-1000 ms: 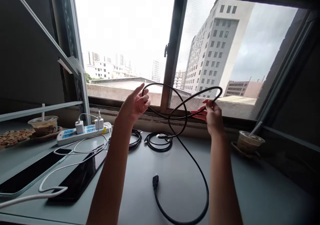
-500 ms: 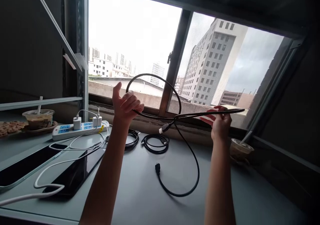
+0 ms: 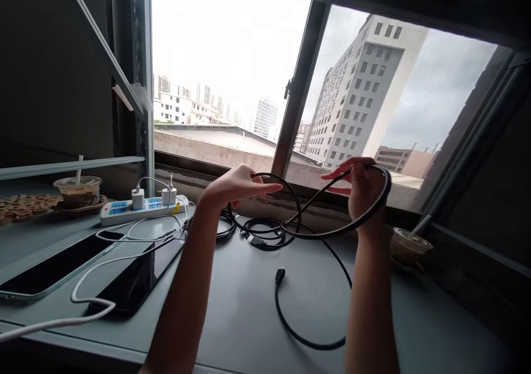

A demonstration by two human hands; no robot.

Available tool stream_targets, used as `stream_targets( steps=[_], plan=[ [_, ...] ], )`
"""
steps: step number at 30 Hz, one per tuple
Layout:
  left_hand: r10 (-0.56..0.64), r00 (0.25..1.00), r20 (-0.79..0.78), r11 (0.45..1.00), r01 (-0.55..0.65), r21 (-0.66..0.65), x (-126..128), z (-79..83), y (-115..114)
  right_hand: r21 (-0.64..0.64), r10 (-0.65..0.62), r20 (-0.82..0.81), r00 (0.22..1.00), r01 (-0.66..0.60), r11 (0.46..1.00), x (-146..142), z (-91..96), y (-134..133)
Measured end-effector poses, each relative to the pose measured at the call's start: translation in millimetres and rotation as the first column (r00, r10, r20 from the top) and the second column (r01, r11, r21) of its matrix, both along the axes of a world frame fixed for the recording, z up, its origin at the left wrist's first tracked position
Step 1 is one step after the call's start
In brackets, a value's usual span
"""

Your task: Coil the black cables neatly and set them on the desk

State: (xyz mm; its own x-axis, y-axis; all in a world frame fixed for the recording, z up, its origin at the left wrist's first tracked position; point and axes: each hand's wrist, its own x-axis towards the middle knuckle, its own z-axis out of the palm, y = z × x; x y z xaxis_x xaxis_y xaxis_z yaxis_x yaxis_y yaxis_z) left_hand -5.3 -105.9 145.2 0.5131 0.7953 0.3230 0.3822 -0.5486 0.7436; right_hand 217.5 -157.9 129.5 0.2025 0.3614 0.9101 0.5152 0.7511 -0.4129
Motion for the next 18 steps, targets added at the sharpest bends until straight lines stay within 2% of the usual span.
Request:
stream_targets(
  steps=[3, 5, 7, 10, 14, 16, 18],
  plan=[
    [0.005, 0.998, -0.060, 0.999, -0.002, 0.038, 13, -6.1, 7, -0.005, 0.005, 0.050, 0.999, -0.005, 1.000, -7, 1.2, -3],
    [-0.055, 0.994, -0.096, 0.996, 0.061, 0.070, 20, -9.4, 10, -0.021, -0.009, 0.078, 0.997, 0.011, 1.000, -10, 1.0, -3],
    [-0.123, 0.991, -0.056, 0.983, 0.130, 0.133, 25, -9.7, 11, -0.052, -0.024, 0.102, 0.994, 0.029, 0.998, -10, -0.8, 1],
    [-0.205, 0.970, 0.131, 0.961, 0.173, 0.216, 23, -5.1, 6, -0.105, -0.056, 0.121, 0.991, 0.069, 0.992, 1, -7.4, 16],
    [-0.217, 0.914, 0.342, 0.964, 0.146, 0.222, 9, 2.7, -1, -0.161, -0.116, 0.027, 0.993, 0.119, 0.980, 28, -21.3, 42],
    [-0.217, 0.859, 0.464, 0.968, 0.127, 0.218, 5, 5.0, -2, -0.184, -0.135, -0.045, 0.990, 0.124, 0.975, 42, -28.1, 51],
    [-0.244, 0.764, 0.597, 0.966, 0.134, 0.223, 3, 6.6, 1, -0.206, -0.139, -0.112, 0.984, 0.114, 0.972, 53, -33.6, 56]
  ],
)
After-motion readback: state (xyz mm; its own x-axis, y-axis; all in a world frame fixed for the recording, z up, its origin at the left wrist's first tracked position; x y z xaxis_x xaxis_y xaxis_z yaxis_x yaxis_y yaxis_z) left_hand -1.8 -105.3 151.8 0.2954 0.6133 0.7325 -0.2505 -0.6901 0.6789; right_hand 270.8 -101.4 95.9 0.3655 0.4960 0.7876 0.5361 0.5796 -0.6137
